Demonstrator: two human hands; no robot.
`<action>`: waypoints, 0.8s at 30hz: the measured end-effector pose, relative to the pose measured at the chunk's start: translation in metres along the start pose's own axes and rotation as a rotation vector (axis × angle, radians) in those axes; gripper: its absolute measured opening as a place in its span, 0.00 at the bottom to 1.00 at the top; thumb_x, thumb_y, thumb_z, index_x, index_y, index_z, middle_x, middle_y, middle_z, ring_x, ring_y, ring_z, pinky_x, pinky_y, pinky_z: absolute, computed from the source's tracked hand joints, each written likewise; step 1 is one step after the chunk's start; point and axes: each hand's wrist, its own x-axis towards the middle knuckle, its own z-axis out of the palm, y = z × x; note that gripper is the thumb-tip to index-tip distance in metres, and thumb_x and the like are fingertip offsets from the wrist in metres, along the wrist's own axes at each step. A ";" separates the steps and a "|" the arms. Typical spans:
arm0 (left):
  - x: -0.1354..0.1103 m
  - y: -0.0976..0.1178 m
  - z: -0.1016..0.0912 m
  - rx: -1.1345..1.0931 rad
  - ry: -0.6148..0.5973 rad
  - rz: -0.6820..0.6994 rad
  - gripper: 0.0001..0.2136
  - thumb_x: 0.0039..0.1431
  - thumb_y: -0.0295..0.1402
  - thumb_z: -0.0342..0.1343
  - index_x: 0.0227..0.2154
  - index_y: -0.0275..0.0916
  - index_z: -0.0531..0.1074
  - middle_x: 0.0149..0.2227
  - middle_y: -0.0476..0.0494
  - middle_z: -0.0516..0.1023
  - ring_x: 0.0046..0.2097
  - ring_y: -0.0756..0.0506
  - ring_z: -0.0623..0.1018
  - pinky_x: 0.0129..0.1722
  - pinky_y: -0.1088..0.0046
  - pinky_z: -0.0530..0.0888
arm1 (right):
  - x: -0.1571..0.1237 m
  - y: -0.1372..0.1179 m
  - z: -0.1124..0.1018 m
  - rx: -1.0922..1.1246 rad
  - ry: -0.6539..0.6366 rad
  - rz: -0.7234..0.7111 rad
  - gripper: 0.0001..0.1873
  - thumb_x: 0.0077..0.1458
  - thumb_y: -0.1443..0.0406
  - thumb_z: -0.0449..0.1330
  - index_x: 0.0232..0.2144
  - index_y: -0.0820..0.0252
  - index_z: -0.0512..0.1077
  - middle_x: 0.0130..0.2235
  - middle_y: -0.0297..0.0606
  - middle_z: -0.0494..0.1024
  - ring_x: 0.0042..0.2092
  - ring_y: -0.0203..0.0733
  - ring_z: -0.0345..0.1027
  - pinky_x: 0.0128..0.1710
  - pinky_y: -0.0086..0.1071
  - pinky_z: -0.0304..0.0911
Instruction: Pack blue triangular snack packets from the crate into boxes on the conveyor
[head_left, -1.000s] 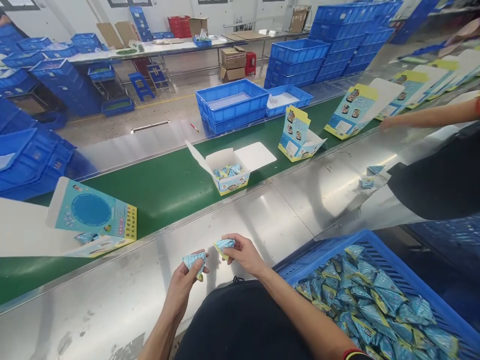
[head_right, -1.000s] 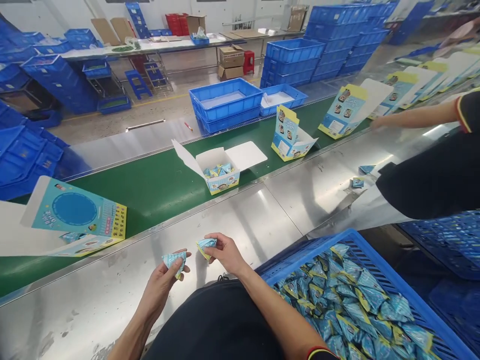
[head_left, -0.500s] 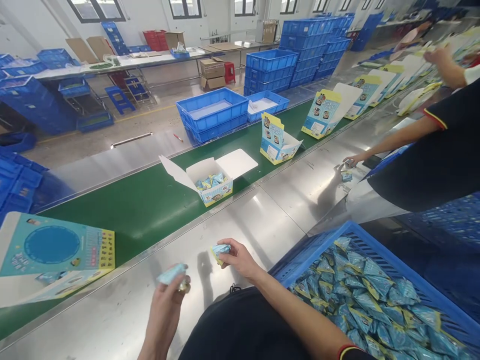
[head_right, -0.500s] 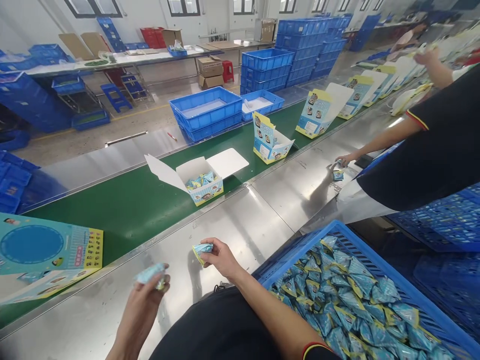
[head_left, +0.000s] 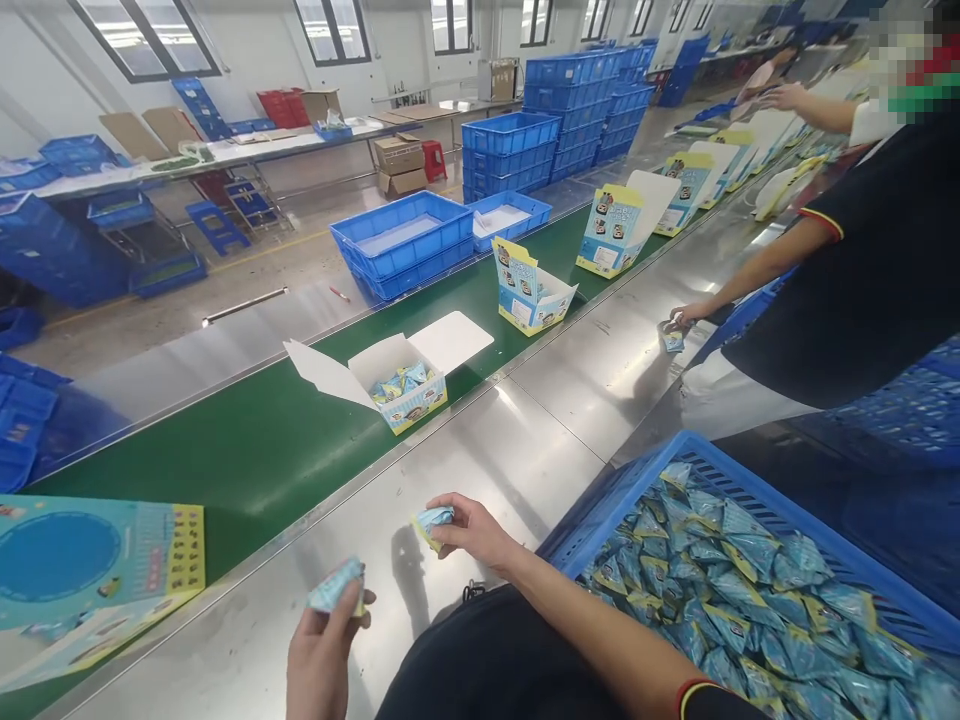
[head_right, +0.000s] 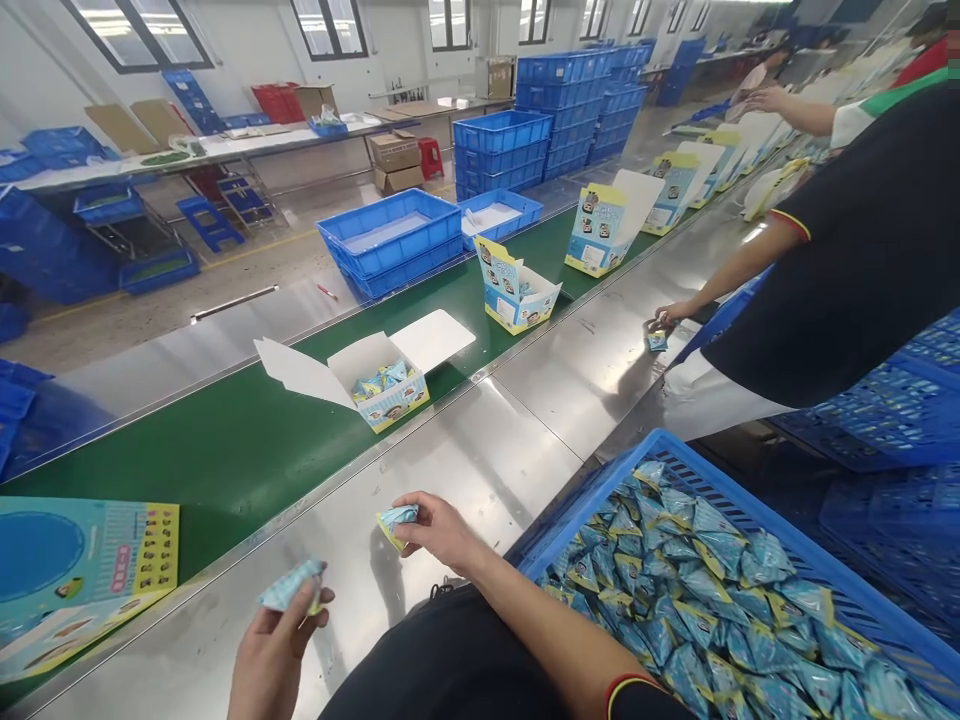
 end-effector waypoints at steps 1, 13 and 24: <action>0.001 0.001 0.000 -0.045 0.026 -0.019 0.38 0.40 0.62 0.86 0.51 0.45 0.86 0.54 0.41 0.90 0.50 0.35 0.86 0.49 0.56 0.79 | 0.000 -0.001 0.000 0.023 0.024 -0.005 0.40 0.44 0.46 0.87 0.55 0.56 0.83 0.44 0.35 0.83 0.43 0.41 0.77 0.42 0.40 0.82; 0.002 -0.015 0.012 -0.061 -0.019 -0.102 0.48 0.33 0.65 0.87 0.54 0.41 0.84 0.50 0.39 0.91 0.55 0.33 0.84 0.54 0.54 0.78 | -0.014 -0.017 -0.019 0.058 0.111 -0.060 0.38 0.48 0.42 0.85 0.51 0.53 0.78 0.39 0.32 0.82 0.41 0.42 0.78 0.35 0.35 0.82; -0.013 -0.009 0.040 0.104 -0.154 0.055 0.41 0.54 0.66 0.77 0.60 0.40 0.83 0.59 0.33 0.92 0.60 0.26 0.86 0.60 0.46 0.79 | -0.013 -0.001 -0.012 -0.185 -0.157 0.203 0.37 0.54 0.30 0.76 0.34 0.58 0.81 0.31 0.30 0.75 0.33 0.37 0.66 0.40 0.37 0.70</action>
